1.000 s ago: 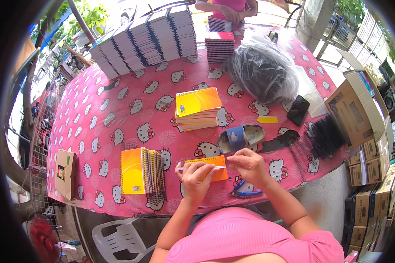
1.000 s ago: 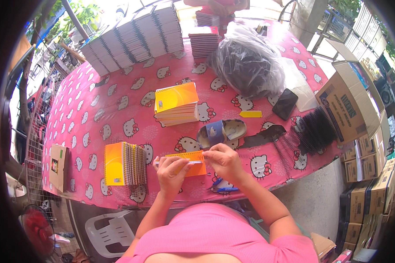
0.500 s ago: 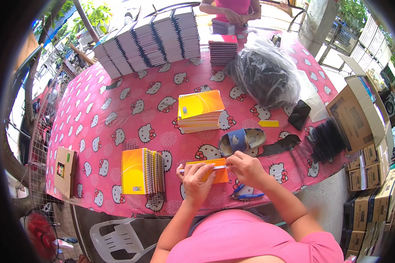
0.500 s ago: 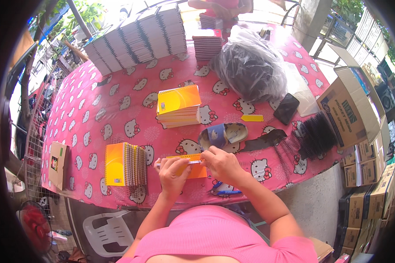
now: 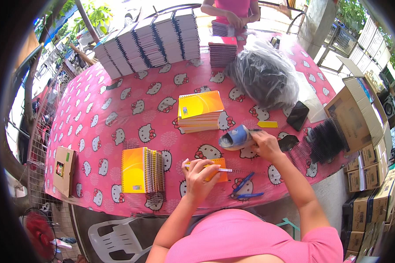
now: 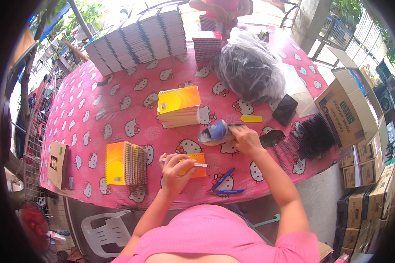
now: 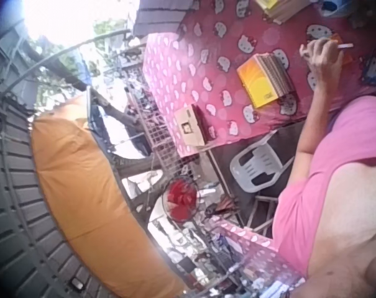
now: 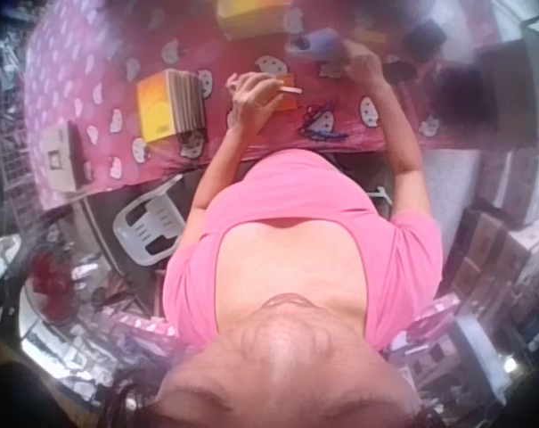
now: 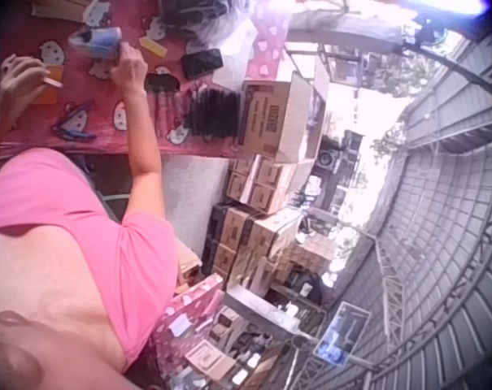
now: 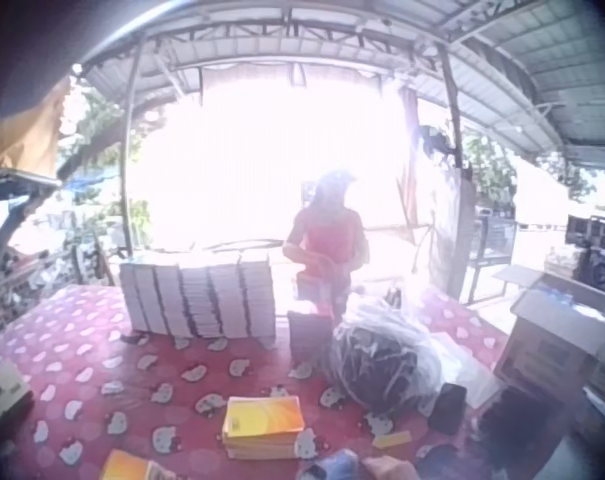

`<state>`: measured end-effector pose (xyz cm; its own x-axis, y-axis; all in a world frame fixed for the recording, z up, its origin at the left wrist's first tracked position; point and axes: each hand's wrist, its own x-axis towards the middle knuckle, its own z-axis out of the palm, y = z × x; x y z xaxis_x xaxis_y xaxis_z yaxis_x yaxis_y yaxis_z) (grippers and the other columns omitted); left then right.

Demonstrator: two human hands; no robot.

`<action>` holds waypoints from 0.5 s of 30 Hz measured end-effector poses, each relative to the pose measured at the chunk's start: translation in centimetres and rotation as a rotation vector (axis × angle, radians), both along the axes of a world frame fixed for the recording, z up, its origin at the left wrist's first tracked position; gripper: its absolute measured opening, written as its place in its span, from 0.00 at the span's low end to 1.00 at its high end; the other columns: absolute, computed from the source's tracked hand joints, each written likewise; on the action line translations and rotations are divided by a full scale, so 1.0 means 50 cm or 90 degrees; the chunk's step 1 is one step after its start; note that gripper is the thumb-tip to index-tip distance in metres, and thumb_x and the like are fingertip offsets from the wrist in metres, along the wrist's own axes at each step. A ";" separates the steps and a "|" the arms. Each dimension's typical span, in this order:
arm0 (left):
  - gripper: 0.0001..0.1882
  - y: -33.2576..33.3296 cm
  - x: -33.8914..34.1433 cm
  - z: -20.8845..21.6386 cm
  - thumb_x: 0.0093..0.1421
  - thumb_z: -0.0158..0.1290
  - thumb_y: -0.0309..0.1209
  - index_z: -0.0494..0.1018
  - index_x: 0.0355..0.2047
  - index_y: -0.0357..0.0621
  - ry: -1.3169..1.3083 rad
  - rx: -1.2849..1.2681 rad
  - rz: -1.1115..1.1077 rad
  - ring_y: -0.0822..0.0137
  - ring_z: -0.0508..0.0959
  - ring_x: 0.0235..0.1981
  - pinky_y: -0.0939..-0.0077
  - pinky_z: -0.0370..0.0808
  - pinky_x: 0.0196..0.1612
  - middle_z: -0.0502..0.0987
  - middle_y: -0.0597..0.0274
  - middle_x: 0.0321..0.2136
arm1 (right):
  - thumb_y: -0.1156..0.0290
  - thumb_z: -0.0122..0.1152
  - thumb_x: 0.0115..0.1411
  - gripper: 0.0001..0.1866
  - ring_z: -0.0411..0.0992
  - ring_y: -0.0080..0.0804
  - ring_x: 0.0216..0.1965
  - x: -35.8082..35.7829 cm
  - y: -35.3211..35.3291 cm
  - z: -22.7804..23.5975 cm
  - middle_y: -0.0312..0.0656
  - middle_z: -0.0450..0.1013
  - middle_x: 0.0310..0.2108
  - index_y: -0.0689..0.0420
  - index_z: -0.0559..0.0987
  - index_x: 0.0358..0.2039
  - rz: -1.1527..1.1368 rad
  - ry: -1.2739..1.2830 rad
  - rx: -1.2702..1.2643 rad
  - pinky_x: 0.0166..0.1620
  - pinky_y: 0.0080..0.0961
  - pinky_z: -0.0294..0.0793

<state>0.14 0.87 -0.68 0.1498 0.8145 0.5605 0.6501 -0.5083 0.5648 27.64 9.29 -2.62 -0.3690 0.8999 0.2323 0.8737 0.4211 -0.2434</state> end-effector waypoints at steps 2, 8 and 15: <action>0.13 0.005 -0.003 -0.008 0.40 0.68 0.31 0.80 0.29 0.51 0.003 -0.021 0.018 0.66 0.76 0.39 0.56 0.56 0.58 0.79 0.69 0.30 | 0.74 0.66 0.47 0.22 0.73 0.31 0.44 -0.023 -0.027 0.050 0.40 0.76 0.39 0.59 0.75 0.45 -0.054 0.376 -0.152 0.50 0.29 0.72; 0.20 0.018 -0.003 -0.025 0.38 0.69 0.33 0.79 0.35 0.52 0.047 0.006 -0.003 0.66 0.76 0.38 0.55 0.56 0.59 0.79 0.70 0.30 | 0.75 0.69 0.45 0.18 0.70 0.23 0.36 -0.068 -0.039 0.056 0.42 0.75 0.33 0.60 0.77 0.39 0.121 0.442 -0.292 0.44 0.27 0.73; 0.32 0.025 -0.009 -0.005 0.40 0.69 0.33 0.73 0.48 0.49 -0.012 -0.083 -0.012 0.63 0.77 0.39 0.54 0.62 0.57 0.78 0.65 0.33 | 0.77 0.71 0.45 0.16 0.70 0.18 0.36 -0.067 0.001 0.068 0.36 0.76 0.31 0.60 0.76 0.35 0.041 0.277 -0.239 0.41 0.25 0.73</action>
<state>-0.32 2.14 -0.91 0.1559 0.8778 0.4529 0.6293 -0.4417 0.6395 24.29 9.33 0.80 -0.3671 0.9291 0.0445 0.6353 0.2854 -0.7176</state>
